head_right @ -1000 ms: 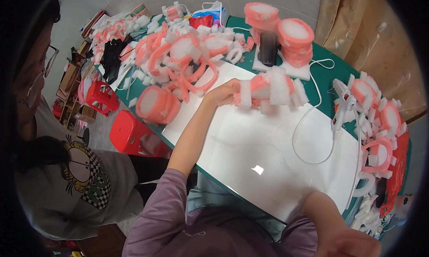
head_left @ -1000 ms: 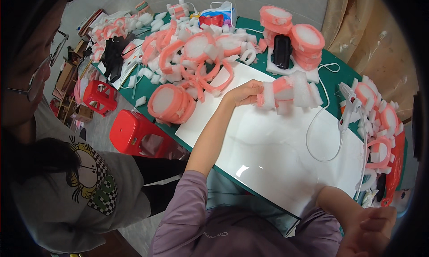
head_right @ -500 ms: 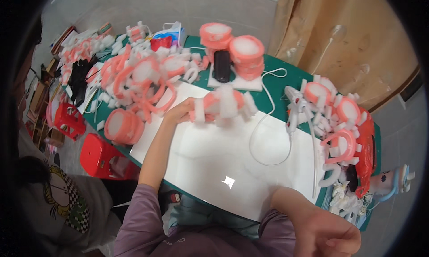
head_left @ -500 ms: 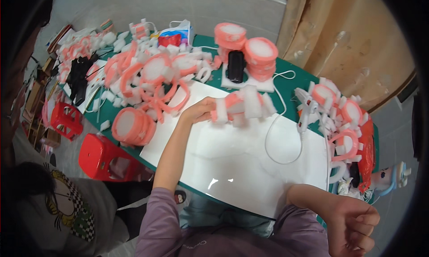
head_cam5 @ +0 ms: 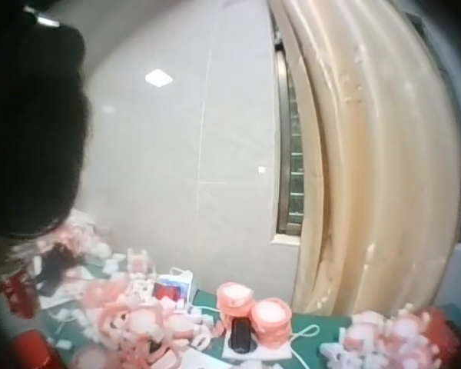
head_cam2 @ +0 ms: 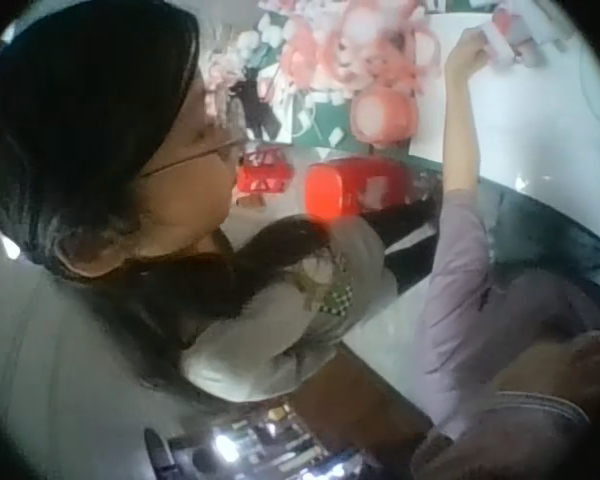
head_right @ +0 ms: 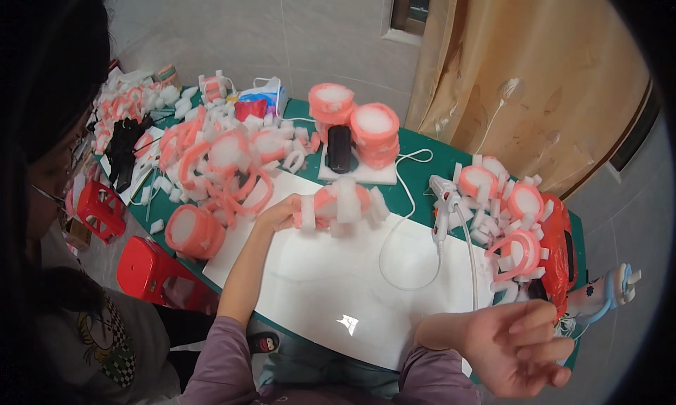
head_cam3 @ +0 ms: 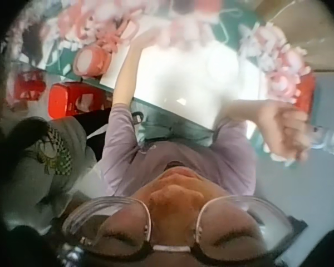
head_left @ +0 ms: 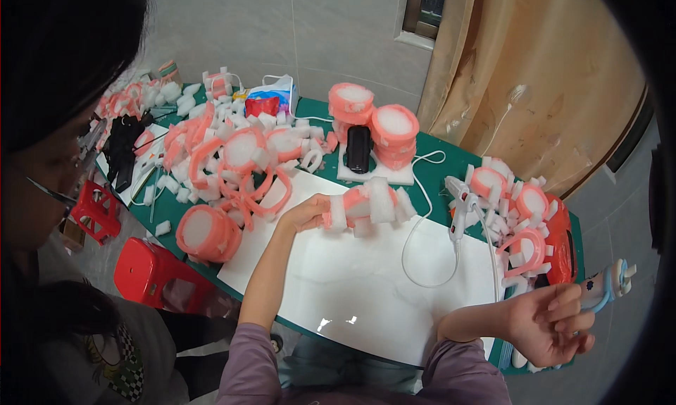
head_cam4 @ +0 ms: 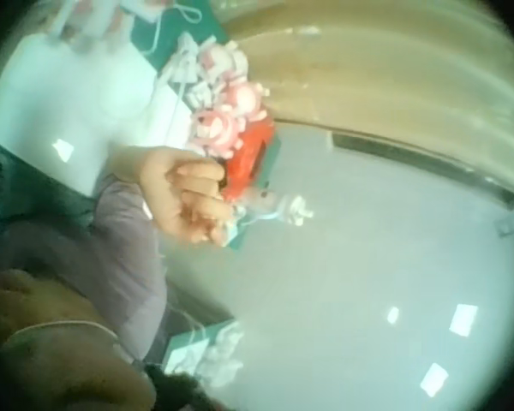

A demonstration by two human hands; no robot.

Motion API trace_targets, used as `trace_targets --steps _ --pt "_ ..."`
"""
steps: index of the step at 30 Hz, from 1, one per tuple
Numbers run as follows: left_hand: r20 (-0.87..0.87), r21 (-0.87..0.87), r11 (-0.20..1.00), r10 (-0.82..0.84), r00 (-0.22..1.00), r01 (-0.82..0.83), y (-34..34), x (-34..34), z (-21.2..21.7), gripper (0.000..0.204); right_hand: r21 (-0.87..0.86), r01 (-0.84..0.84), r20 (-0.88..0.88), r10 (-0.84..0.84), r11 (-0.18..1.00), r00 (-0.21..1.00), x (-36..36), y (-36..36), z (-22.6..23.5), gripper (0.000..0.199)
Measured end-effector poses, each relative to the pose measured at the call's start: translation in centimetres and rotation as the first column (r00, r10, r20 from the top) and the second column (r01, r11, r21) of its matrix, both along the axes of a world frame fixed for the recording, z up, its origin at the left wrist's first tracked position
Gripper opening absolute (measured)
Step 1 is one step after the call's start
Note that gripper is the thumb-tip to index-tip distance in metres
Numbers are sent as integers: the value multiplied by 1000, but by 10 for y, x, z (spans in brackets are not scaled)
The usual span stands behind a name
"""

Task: The person is using a hot glue gun to assemble pink and white foam pieces into circular or cylindrical shapes, possibly for headbands or decor.

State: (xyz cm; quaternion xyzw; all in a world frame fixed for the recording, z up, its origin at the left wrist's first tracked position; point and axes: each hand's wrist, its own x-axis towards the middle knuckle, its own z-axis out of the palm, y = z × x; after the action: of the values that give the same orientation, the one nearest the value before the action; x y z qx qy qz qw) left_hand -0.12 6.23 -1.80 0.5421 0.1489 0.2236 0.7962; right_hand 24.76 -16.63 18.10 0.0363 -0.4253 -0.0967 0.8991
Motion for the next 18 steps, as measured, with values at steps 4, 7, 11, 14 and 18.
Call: trace_targets --steps 4,7,11,14,18 --pt "98 -41 999 4 995 0 2 4 -9 57 -128 52 108 -38 990 993 -2 28 -3 14" --pt "98 -27 1000 -9 995 11 5 1 -7 58 -481 415 113 -415 773 903 -12 66 -12 18" --pt "102 -46 999 -13 995 18 7 -5 -7 60 -732 496 642 232 467 731 -17 93 -10 18" --pt "120 -18 1000 -1 993 3 5 0 -11 59 -697 649 710 414 305 569 -15 112 -26 22" --pt "144 -63 997 -29 989 38 4 0 -8 58 -509 757 853 358 409 380 -11 140 -58 31"
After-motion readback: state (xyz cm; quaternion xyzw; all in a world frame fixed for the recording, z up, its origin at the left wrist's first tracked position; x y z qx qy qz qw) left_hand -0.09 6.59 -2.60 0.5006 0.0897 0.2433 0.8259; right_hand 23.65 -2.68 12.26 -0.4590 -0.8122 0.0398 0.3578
